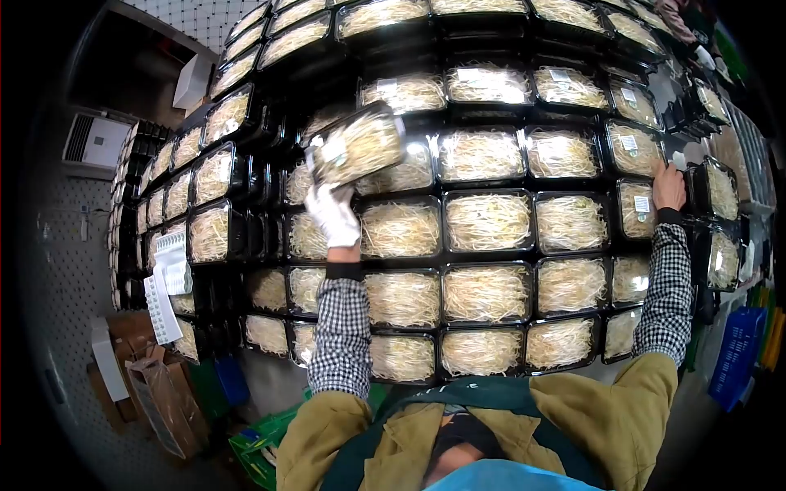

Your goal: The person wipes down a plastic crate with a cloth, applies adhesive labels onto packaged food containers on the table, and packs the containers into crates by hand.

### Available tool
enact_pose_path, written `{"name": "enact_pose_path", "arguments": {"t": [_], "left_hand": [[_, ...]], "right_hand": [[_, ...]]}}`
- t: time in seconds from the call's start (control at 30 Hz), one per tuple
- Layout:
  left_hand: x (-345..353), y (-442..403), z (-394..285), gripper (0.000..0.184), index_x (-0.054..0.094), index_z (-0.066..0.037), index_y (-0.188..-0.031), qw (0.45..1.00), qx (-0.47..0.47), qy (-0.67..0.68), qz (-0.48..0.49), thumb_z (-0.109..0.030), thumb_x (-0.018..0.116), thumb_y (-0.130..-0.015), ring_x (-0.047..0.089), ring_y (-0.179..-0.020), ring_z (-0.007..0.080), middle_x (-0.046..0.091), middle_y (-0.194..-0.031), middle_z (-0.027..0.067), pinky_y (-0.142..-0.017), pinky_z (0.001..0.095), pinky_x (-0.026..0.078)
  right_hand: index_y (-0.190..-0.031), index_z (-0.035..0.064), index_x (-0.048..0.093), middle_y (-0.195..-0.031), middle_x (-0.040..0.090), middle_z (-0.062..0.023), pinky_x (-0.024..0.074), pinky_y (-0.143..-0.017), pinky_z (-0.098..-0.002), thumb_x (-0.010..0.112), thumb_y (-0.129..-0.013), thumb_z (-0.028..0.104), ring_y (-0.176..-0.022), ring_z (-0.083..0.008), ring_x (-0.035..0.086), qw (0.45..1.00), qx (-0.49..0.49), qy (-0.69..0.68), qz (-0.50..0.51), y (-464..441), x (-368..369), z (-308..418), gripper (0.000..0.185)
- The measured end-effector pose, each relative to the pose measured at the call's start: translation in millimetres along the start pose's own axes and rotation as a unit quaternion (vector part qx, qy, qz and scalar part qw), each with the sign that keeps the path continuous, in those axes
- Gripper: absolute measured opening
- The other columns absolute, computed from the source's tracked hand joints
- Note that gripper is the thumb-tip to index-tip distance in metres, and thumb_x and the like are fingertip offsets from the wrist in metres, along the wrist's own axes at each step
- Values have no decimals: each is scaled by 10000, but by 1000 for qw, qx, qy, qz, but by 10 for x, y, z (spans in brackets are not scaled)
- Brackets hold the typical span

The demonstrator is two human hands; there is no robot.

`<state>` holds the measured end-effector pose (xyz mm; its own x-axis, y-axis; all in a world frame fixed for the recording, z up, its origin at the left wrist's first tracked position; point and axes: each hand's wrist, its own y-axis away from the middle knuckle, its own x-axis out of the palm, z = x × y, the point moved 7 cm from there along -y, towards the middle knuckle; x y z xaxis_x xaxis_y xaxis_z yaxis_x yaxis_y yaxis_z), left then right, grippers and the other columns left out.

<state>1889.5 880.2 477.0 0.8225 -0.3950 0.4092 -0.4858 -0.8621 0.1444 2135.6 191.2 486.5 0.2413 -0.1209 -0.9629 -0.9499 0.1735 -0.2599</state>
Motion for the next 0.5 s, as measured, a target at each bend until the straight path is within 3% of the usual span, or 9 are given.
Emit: {"name": "enact_pose_path", "arguments": {"t": [0.07, 0.13, 0.2, 0.23, 0.27, 0.3, 0.37, 0.47, 0.5], "left_hand": [[169, -128, 376, 214, 476, -61, -1091, 997, -58, -39, 12, -114, 501, -886, 565, -764, 177, 516, -872, 52, -673, 342, 500], [220, -491, 585, 202, 519, -50, -1034, 952, -3, -274, 134, -188, 529, -886, 565, -771, 202, 536, -868, 76, -697, 353, 486], [146, -891, 775, 269, 560, -25, -974, 847, 53, -499, 177, -277, 561, -879, 578, -783, 253, 572, -898, 123, -729, 374, 478], [513, -475, 217, 395, 578, 3, -944, 792, 73, -592, 128, -385, 558, -872, 589, -861, 323, 592, -1000, 196, -793, 392, 464], [708, -422, -53, 491, 587, 16, -994, 710, 171, -681, 62, -456, 525, -871, 573, -970, 357, 592, -1067, 233, -859, 411, 442], [794, -610, -14, 553, 575, 22, -1070, 724, 164, -665, 82, -489, 489, -877, 548, -1033, 364, 590, -1072, 249, -910, 417, 419], [1169, -732, 34, 565, 568, 12, -1112, 677, 276, -676, 93, -494, 466, -883, 568, -1026, 366, 596, -1101, 237, -890, 430, 443], [1362, -1138, 507, 496, 591, 30, -1016, 705, 161, -658, 209, -435, 476, -884, 578, -984, 390, 611, -1016, 266, -831, 436, 457], [1342, -1174, 496, 472, 599, 35, -978, 735, 175, -629, 180, -412, 478, -884, 580, -967, 398, 614, -991, 269, -813, 440, 459]], "right_hand": [[-1075, 22, 535, -988, 592, -253, 452, -762, -512, 333, -967, 401, -907, -420, 576, 1000, -7, -17, -16, -46, 16, -23, 443], [-1062, 26, 541, -984, 589, -242, 451, -749, -515, 328, -976, 356, -896, -414, 579, 999, -16, -33, -34, -14, -35, -6, 401], [-1061, 24, 542, -977, 588, -238, 450, -744, -515, 326, -978, 348, -891, -408, 581, 998, -23, -48, -36, -21, -70, -10, 398], [-1056, 16, 539, -994, 576, -234, 457, -735, -500, 332, -981, 328, -882, -404, 579, 998, -27, -48, -15, -53, -64, -22, 382], [-1056, 13, 537, -1001, 571, -233, 460, -732, -493, 336, -980, 324, -879, -404, 578, 998, -39, -55, -16, -83, -80, -12, 378], [-1056, 10, 535, -1008, 567, -233, 463, -729, -487, 341, -980, 321, -875, -404, 577, 997, -50, -61, -16, -91, -89, -16, 374], [-1069, 7, 522, -1028, 553, -226, 469, -722, -472, 372, -976, 294, -881, -410, 571, 995, -71, -65, -22, -78, -187, 7, 338], [-1100, 10, 511, -1035, 558, -223, 469, -727, -474, 400, -969, 283, -887, -418, 569, 993, -89, -65, -45, 70, -669, 275, 323], [-1139, 14, 486, -1053, 559, -226, 467, -738, -479, 429, -960, 282, -898, -427, 569, 989, -104, -89, -58, 82, -728, 303, 327]]}}
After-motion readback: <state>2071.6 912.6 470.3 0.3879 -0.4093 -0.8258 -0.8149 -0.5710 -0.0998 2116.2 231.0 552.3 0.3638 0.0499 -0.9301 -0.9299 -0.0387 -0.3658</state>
